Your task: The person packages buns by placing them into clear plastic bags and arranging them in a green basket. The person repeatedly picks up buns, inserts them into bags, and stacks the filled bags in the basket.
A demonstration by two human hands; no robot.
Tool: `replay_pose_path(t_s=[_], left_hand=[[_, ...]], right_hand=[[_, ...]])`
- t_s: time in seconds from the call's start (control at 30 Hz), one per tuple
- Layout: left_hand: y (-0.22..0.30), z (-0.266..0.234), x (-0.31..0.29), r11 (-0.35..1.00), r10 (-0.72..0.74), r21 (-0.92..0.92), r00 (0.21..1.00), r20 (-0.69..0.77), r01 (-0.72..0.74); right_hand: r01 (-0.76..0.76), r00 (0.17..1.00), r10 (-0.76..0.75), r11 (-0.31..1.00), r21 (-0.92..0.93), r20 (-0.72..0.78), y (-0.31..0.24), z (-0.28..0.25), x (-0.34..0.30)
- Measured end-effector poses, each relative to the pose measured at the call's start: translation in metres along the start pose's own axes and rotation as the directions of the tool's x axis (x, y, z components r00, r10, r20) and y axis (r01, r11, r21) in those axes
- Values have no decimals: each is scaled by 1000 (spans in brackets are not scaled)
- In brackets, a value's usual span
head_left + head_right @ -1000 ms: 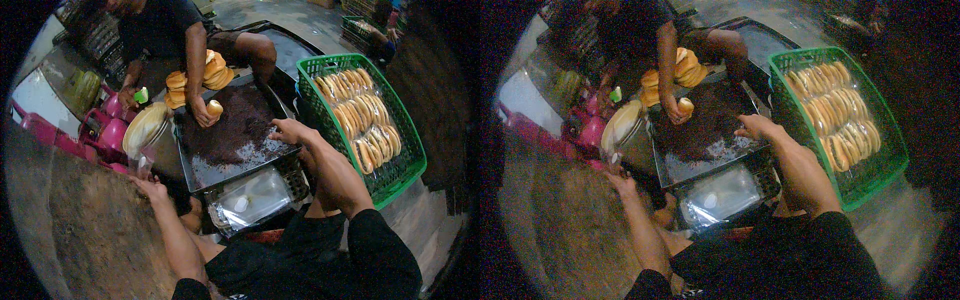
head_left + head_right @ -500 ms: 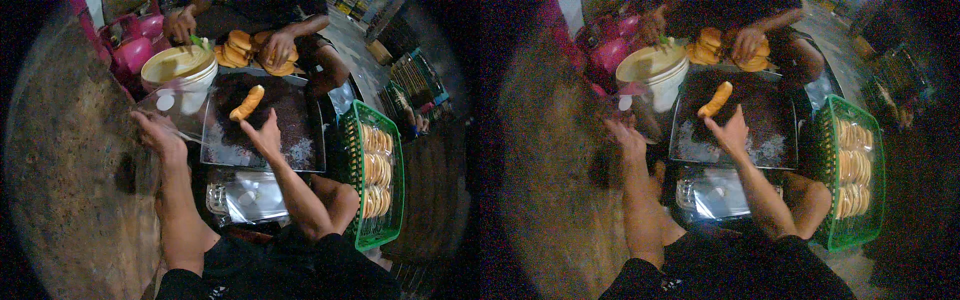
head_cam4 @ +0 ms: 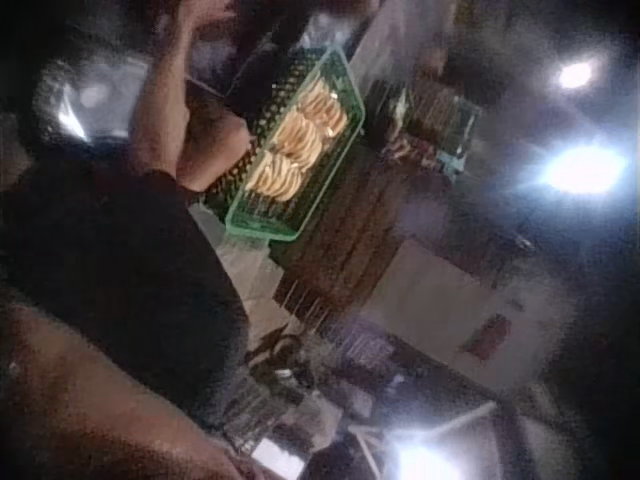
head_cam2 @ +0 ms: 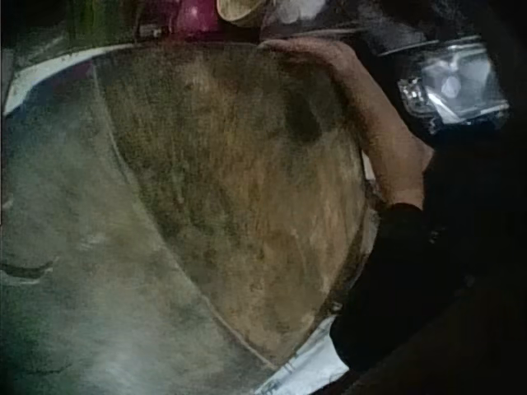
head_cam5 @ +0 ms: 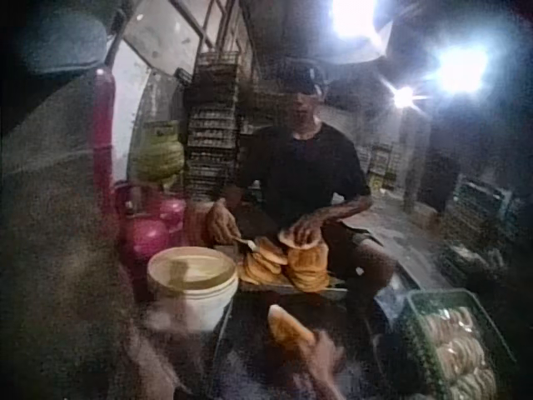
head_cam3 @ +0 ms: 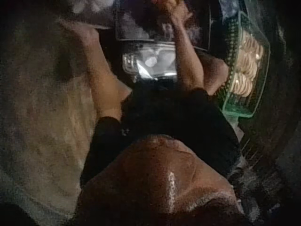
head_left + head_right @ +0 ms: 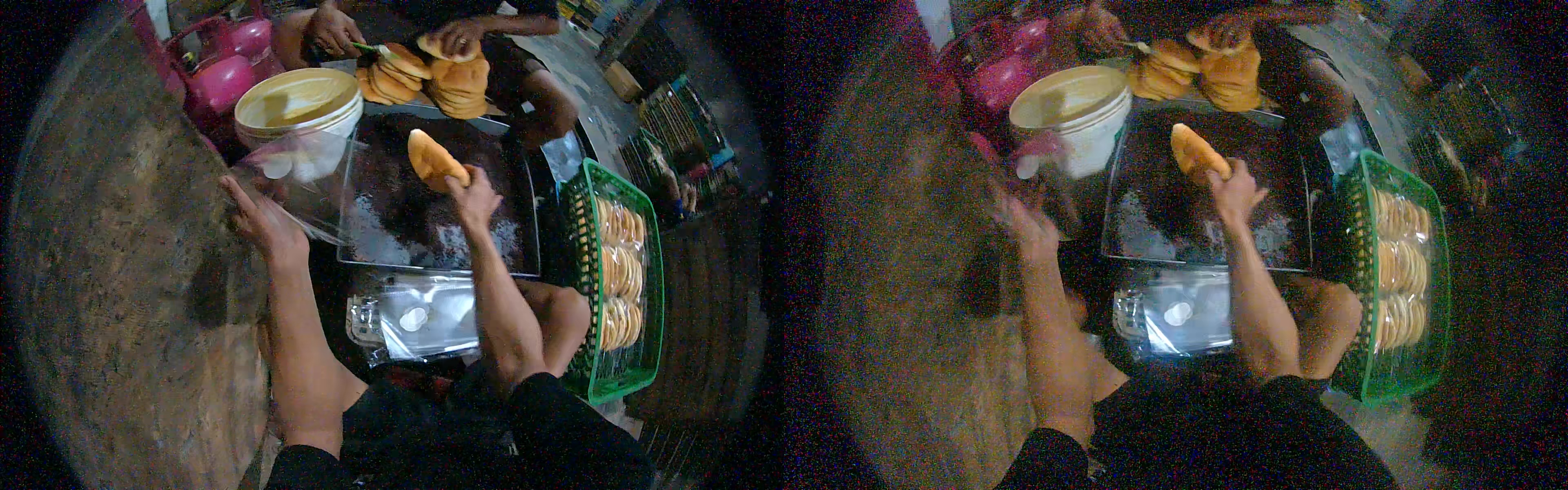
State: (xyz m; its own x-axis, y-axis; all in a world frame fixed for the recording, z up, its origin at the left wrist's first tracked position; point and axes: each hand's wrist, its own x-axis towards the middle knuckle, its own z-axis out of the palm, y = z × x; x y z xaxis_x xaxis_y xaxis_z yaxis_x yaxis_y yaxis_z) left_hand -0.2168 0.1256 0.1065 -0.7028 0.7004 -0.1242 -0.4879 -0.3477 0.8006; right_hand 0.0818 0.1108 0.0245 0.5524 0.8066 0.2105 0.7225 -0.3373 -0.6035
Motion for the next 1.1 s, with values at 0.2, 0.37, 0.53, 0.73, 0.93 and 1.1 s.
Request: replay_pose_path(t_s=[0.2,0.37,0.53,0.73,0.93,1.1], left_hand=[[-47,5,-26,933,88,329,978,189,-147],[-76,13,-57,878,-65,468,945,320,-98],[-77,4,-62,809,-178,582,911,372,-79],[-78,4,-79,825,-197,494,680,707,-275],[-59,7,-131,923,-347,384,403,847,-10],[-72,-2,-142,874,-486,384,508,711,298]], right_hand=[[290,918,-359,898,-332,-169,68,-73,-14],[80,996,-83,993,-87,-27,104,-72,-31],[-207,974,109,790,577,200,89,-171,-45],[-156,961,-17,791,592,277,55,-204,-46],[-169,951,-81,672,721,298,53,-177,-39],[61,979,-199,523,850,52,1,-147,-65]])
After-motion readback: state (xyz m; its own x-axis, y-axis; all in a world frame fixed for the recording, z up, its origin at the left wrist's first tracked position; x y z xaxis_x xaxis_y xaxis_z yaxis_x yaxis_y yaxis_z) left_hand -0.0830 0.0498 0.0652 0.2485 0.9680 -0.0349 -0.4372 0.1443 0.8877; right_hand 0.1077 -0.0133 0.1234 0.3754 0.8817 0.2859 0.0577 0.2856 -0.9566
